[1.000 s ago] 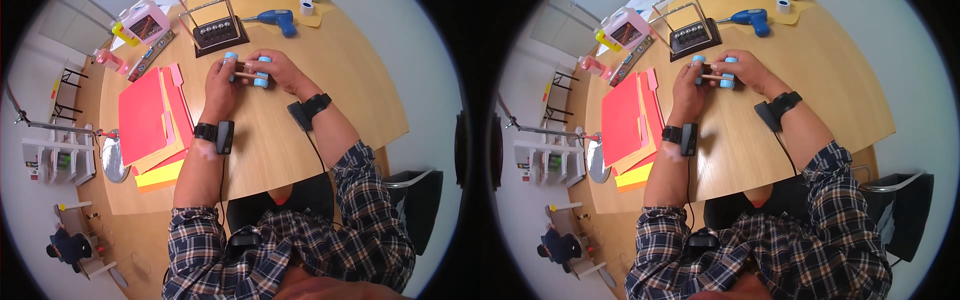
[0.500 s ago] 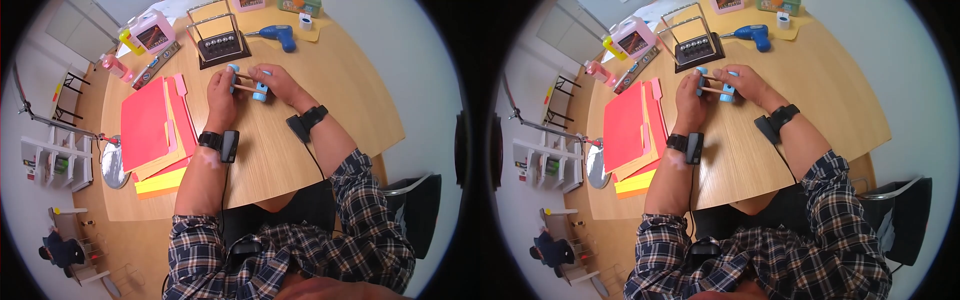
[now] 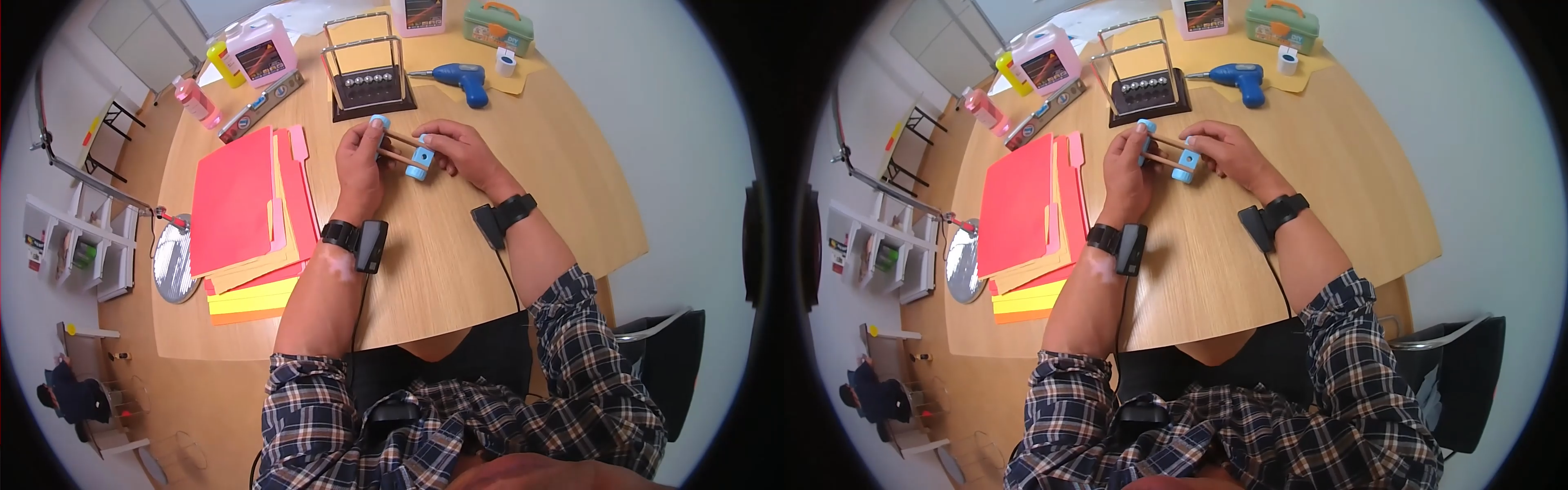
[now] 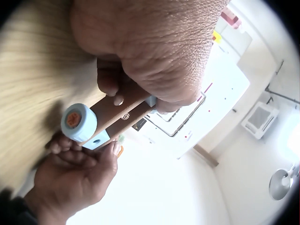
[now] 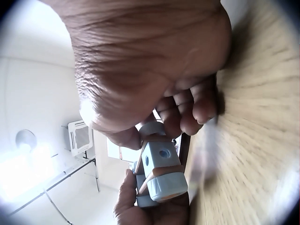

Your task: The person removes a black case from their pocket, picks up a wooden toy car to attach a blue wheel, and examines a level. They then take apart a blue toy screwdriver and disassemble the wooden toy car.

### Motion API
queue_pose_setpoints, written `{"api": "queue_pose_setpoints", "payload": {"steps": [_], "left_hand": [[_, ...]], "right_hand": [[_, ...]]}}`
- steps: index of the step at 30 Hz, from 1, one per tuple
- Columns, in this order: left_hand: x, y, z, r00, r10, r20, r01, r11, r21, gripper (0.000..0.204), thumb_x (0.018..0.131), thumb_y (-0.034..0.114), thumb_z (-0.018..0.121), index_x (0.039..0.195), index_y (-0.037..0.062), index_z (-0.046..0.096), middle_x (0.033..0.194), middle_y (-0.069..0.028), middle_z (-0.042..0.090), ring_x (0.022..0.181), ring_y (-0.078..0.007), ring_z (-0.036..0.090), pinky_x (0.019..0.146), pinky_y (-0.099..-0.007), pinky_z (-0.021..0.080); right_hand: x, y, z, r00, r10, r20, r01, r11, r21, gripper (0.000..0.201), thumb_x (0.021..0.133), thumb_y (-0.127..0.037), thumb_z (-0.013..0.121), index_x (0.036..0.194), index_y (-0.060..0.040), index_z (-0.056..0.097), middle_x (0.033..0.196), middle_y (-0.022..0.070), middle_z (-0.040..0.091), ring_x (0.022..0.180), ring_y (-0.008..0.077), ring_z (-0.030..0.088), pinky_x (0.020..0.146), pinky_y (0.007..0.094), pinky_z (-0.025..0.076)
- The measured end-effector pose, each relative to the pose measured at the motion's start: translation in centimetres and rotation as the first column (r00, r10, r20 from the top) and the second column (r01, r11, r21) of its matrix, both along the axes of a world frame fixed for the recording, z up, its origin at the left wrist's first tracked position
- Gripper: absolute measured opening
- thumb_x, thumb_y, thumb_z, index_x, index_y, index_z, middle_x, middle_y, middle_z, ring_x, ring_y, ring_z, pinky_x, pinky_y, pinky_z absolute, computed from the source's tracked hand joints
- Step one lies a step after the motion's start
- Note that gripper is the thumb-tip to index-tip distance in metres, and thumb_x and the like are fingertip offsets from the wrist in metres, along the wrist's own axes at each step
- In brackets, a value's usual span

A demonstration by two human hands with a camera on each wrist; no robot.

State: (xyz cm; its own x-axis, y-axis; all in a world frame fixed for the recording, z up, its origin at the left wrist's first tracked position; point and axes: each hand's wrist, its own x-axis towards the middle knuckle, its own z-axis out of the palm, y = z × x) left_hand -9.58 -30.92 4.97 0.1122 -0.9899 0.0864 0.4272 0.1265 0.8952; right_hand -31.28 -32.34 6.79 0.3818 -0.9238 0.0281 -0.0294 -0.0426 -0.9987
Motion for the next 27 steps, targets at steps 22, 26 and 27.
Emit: {"api": "queue_pose_setpoints", "payload": {"steps": [22,26,27], "left_hand": [[-0.4,0.7,1.2,0.98,-0.102,-0.172,0.105,0.994,0.007,0.043,0.106,0.027,0.069,0.141,0.0037,0.058,0.115,-0.0112,0.068,0.1,-0.0226,0.073,0.081,-0.033,0.061],[-0.5,0.5,0.7,0.978,-0.175,-0.117,0.169,0.984,-0.06,0.058,0.103,0.015,0.068,0.155,0.0028,0.048,0.125,-0.0137,0.066,0.113,-0.024,0.071,0.087,-0.0356,0.064],[-0.6,0.6,0.7,0.978,-0.171,-0.12,0.165,0.984,-0.061,0.058,0.103,0.015,0.068,0.155,0.0028,0.048,0.125,-0.0137,0.066,0.113,-0.024,0.071,0.087,-0.0356,0.064]], "right_hand": [[-0.2,-0.8,-1.3,0.973,-0.063,0.22,0.056,0.998,0.039,0.033,0.108,-0.023,0.07,0.133,-0.0021,0.072,0.102,0.0028,0.075,0.081,0.0106,0.07,0.065,0.0258,0.057],[-0.2,-1.0,-1.6,0.946,-0.098,0.308,0.077,0.994,0.08,0.032,0.108,-0.02,0.067,0.132,0.0004,0.07,0.104,0.0067,0.075,0.086,0.0163,0.075,0.073,0.032,0.063],[-0.3,-1.0,-1.6,0.948,-0.094,0.305,0.073,0.994,0.079,0.032,0.108,-0.02,0.067,0.132,0.0004,0.07,0.104,0.0067,0.075,0.086,0.0163,0.075,0.073,0.032,0.063]]}}
